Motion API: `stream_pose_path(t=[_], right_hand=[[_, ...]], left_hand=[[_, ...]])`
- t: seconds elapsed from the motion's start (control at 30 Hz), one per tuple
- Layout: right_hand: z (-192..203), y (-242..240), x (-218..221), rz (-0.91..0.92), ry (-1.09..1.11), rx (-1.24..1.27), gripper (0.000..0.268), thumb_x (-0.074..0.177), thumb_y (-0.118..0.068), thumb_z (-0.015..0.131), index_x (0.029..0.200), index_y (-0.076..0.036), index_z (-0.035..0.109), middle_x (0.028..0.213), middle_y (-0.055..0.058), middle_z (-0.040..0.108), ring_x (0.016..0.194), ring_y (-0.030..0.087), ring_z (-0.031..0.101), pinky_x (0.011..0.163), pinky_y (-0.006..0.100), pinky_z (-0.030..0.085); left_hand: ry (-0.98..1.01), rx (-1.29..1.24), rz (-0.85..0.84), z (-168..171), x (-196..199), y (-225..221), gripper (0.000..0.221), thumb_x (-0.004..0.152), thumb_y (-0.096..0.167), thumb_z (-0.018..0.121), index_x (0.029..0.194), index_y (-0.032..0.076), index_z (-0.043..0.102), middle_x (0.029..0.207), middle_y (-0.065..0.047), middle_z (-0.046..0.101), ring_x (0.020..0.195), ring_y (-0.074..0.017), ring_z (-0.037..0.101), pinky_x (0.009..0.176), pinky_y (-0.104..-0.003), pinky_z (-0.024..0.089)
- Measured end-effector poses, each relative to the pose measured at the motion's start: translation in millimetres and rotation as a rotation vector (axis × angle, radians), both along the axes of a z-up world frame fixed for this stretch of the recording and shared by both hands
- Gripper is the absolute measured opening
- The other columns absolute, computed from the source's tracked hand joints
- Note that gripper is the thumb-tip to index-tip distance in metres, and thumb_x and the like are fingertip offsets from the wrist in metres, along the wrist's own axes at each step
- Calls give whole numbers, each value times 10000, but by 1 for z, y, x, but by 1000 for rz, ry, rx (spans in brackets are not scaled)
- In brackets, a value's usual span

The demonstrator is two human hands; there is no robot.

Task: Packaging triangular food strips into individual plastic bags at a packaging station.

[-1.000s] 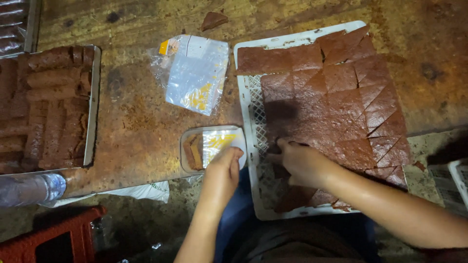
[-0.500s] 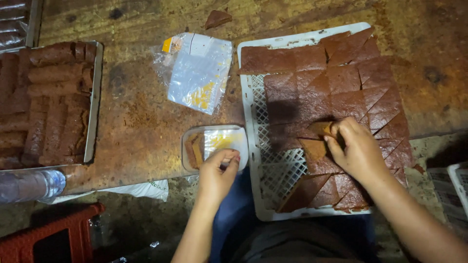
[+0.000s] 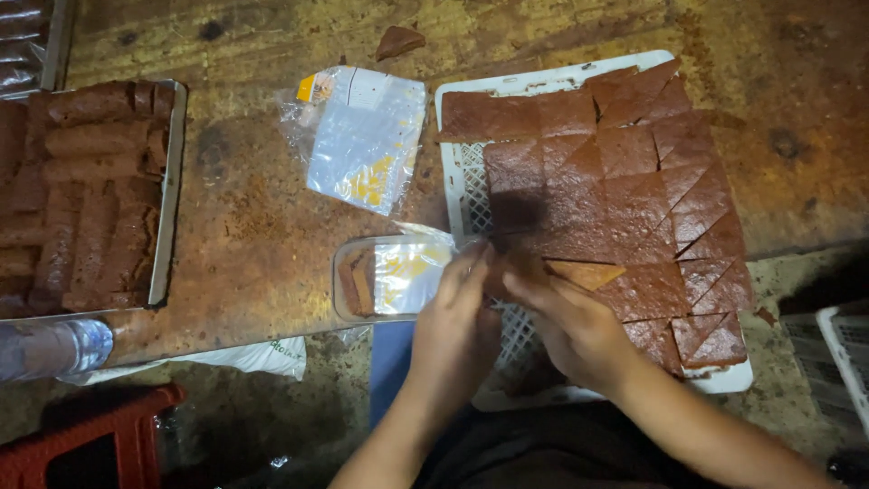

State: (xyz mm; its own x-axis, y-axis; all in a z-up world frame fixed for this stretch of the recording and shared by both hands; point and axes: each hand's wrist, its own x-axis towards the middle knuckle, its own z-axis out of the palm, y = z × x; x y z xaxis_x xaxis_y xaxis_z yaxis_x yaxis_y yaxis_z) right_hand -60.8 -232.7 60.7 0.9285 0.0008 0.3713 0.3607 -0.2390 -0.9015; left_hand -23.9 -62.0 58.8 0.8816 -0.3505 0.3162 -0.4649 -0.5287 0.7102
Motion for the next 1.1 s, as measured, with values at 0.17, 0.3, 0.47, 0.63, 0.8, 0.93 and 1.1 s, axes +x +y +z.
stream_pose_path(t=[0.17, 0.3, 0.47, 0.63, 0.8, 0.93, 1.1], right_hand=[[-9, -21, 6, 308, -257, -481, 280, 978, -102, 575, 1209, -195, 705, 1077, 156, 628, 916, 343, 656, 830, 426, 499], [-6, -18, 10, 239, -212, -499, 330, 980, -29, 516, 1165, -186, 741, 1122, 44, 761, 879, 270, 702, 824, 381, 480], [0, -5, 3, 233, -241, -416, 246, 995, -125, 535, 1119, -162, 744, 922, 68, 728, 736, 258, 696, 711, 368, 504], [-16, -26, 4, 396, -31, -11, 326, 1055, -251, 478, 1067, -67, 747, 1046, 66, 802, 1088, 270, 757, 978, 410, 579], [-82, -31, -1, 357, 387, 78, 365, 999, -97, 535, 1342, -33, 642, 1408, 131, 662, 1307, 227, 626, 1143, 366, 443], [-105, -33, -6, -295, 1030, 740, 284, 1013, -156, 528, 1189, -4, 692, 803, 110, 695, 665, 236, 673, 571, 289, 499], [13, -50, 3, 36, 357, -664, 253, 859, -214, 643, 1059, -198, 798, 885, 149, 810, 876, 401, 758, 789, 509, 585]], left_hand=[[130, -65, -142, -4, 10, 25, 701, 730, -36, 571, 1415, 111, 565, 1463, -134, 555, 1352, -324, 572, 1089, -404, 486], [21, 61, -150, 1, 1, 16, 725, 747, -46, 552, 1468, 3, 486, 1475, -196, 511, 1339, -356, 570, 1082, -427, 500], [20, -80, -198, 6, 3, 24, 771, 716, -94, 488, 1478, 18, 463, 1495, -228, 493, 1398, -395, 530, 1177, -447, 445], [-33, -189, -298, 11, 10, 28, 695, 727, -134, 487, 1395, 53, 527, 1437, -235, 522, 1387, -427, 541, 1157, -503, 472], [-12, 41, -326, 9, -4, 14, 709, 707, -47, 608, 1411, -13, 528, 1431, -252, 536, 1370, -412, 528, 1137, -444, 449], [351, -196, -458, 26, -33, -4, 470, 951, 155, 634, 1398, 48, 535, 1355, -177, 677, 1191, -332, 695, 997, -371, 512], [-205, -184, -189, -66, -3, 27, 116, 952, 123, 696, 1044, 103, 763, 1188, -67, 758, 1139, -271, 717, 940, -348, 566]])
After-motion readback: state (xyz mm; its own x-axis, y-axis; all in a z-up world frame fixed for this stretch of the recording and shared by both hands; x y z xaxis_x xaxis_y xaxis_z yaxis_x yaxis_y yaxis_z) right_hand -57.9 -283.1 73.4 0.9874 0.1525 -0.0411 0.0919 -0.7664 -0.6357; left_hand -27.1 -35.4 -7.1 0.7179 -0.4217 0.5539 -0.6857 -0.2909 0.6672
